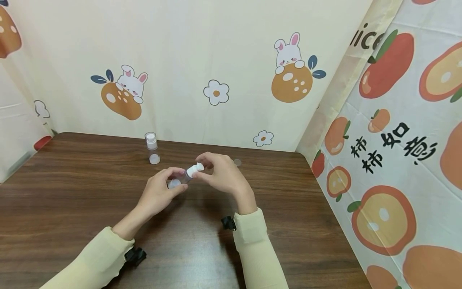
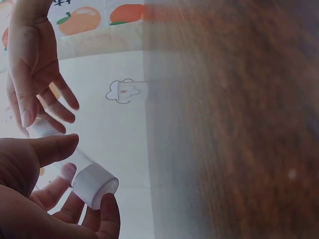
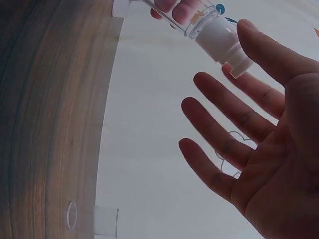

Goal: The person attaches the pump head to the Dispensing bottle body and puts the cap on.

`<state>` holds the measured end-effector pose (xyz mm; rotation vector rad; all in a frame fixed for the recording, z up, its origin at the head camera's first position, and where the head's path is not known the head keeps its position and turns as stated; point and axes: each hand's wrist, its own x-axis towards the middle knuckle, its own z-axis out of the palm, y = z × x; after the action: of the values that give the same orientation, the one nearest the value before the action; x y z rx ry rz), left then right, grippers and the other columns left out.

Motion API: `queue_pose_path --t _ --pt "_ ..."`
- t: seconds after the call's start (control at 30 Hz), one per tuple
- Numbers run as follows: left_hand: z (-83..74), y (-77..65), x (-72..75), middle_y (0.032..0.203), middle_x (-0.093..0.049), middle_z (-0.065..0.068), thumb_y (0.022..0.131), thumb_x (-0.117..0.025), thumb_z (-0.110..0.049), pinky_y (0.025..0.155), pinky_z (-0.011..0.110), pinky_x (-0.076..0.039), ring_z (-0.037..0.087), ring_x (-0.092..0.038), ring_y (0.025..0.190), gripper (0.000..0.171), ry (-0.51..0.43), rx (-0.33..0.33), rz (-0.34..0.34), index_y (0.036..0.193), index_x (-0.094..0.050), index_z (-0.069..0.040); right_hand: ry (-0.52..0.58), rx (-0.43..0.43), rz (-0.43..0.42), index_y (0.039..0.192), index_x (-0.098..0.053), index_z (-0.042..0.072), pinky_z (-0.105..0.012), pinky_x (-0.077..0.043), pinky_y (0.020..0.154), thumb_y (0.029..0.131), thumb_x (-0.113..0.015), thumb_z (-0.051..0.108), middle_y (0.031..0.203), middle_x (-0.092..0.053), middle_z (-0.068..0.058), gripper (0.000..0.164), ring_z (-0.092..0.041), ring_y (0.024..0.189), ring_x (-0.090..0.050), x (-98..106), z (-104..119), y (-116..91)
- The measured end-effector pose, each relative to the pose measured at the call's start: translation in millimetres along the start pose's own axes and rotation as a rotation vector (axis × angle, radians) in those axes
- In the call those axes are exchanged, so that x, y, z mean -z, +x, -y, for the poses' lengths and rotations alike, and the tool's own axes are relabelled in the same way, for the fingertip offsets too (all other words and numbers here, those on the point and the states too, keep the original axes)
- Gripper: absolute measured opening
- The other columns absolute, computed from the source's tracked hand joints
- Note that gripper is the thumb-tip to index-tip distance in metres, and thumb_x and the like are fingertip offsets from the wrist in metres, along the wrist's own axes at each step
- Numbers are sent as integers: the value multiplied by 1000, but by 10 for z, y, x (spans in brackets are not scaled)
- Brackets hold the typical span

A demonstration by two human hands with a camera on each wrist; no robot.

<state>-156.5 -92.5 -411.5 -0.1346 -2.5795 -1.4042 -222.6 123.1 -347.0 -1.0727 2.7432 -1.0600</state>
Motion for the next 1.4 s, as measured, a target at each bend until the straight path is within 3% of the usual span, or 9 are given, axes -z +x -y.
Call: queue_pose_path --t 0.33,0.63,0.93,1.2,1.4 --pt "-19 -4 10 122 -71 12 93 -83 -14 96 51 -51 31 -66 113 38 -6 9 3 128 -71 -9 32 79 -13 122 -73 17 -35 -54 101 88 -88 12 116 -73 10 37 -8 108 -69 56 -14 -12" --pt "-27 -8 9 121 -71 11 92 -83 -13 96 49 -50 30 -66 112 37 -11 14 -2 128 -71 -10 33 125 3 121 -74 14 -34 -54 101 88 -87 6 115 -73 10 37 -7 108 -69 38 -29 -8" --pt "-16 -3 5 121 -71 11 92 -83 -15 96 49 -50 30 -66 112 37 -2 7 0 127 -71 -10 15 152 15 114 -76 15 -30 -55 94 89 -86 5 108 -73 9 28 -8 101 -66 -6 -6 11" --pt "-21 -12 6 120 -71 11 92 -83 -15 95 49 -50 30 -66 112 37 -3 5 -3 127 -71 -9 17 132 23 113 -75 14 -33 -55 91 93 -83 9 102 -72 8 23 -25 100 -70 -20 -4 12" --pt "-23 -4 5 120 -71 11 92 -83 -15 96 49 -50 30 -66 112 37 -5 6 -4 127 -72 -10 -14 98 15 112 -75 16 -32 -55 89 96 -82 18 98 -72 11 17 -10 94 -67 -30 7 16"
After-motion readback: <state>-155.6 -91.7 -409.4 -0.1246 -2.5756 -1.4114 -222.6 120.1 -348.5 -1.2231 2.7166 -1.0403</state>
